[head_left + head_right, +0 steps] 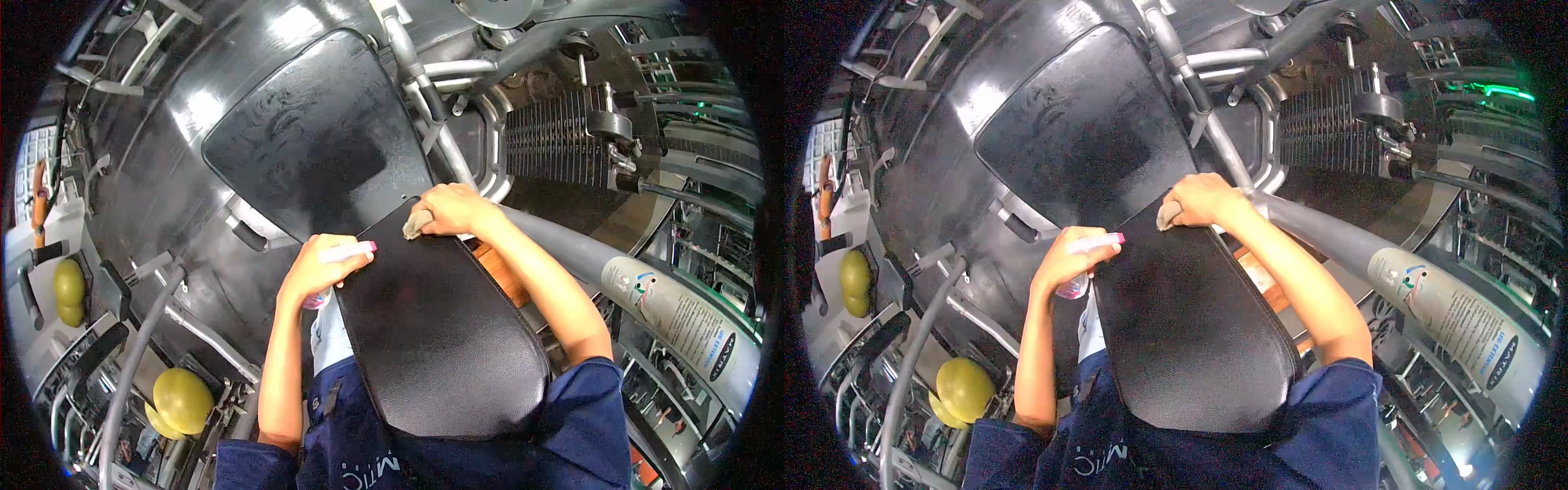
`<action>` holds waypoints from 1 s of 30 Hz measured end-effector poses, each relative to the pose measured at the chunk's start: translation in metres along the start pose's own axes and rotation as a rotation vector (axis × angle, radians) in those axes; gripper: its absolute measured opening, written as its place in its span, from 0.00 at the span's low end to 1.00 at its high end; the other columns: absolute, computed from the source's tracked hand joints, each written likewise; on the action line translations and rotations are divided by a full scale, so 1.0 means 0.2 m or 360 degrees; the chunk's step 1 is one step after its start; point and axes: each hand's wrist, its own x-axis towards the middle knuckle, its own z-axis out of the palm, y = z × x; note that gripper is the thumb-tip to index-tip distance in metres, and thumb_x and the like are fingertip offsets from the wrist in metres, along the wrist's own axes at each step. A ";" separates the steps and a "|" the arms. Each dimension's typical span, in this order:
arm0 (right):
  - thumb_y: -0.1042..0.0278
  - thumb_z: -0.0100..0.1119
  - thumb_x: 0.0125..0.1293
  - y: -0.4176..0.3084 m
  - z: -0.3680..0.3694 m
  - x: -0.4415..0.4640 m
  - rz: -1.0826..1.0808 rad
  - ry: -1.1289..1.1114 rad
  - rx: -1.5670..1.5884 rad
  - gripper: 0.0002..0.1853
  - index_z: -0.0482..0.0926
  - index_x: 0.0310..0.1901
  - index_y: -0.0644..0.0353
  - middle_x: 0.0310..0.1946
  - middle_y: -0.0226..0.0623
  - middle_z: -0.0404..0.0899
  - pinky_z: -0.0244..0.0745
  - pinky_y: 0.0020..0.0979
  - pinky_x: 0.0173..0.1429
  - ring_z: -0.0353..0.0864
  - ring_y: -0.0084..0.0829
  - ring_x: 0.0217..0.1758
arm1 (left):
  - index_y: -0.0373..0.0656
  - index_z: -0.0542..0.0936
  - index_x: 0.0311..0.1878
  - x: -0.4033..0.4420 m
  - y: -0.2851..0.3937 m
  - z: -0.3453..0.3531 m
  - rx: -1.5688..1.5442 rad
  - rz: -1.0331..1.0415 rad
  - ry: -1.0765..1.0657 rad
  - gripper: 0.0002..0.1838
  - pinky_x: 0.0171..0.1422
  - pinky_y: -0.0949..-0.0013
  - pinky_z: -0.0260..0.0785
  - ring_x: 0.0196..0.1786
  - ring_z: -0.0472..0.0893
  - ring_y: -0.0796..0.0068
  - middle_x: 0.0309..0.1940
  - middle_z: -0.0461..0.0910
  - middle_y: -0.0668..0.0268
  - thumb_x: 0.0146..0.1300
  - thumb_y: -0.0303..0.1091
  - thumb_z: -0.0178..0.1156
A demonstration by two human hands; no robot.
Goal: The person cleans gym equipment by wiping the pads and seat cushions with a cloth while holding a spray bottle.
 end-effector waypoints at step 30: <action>0.77 0.58 0.69 0.22 0.25 -0.39 -0.0042 0.0326 0.1589 0.15 0.81 0.56 0.67 0.55 0.41 0.85 0.75 0.33 0.67 0.82 0.29 0.61 | 0.41 0.84 0.32 0.25 0.23 0.06 0.0217 0.0134 -0.0351 0.09 0.23 0.73 0.66 0.20 0.75 0.84 0.19 0.77 0.73 0.63 0.36 0.68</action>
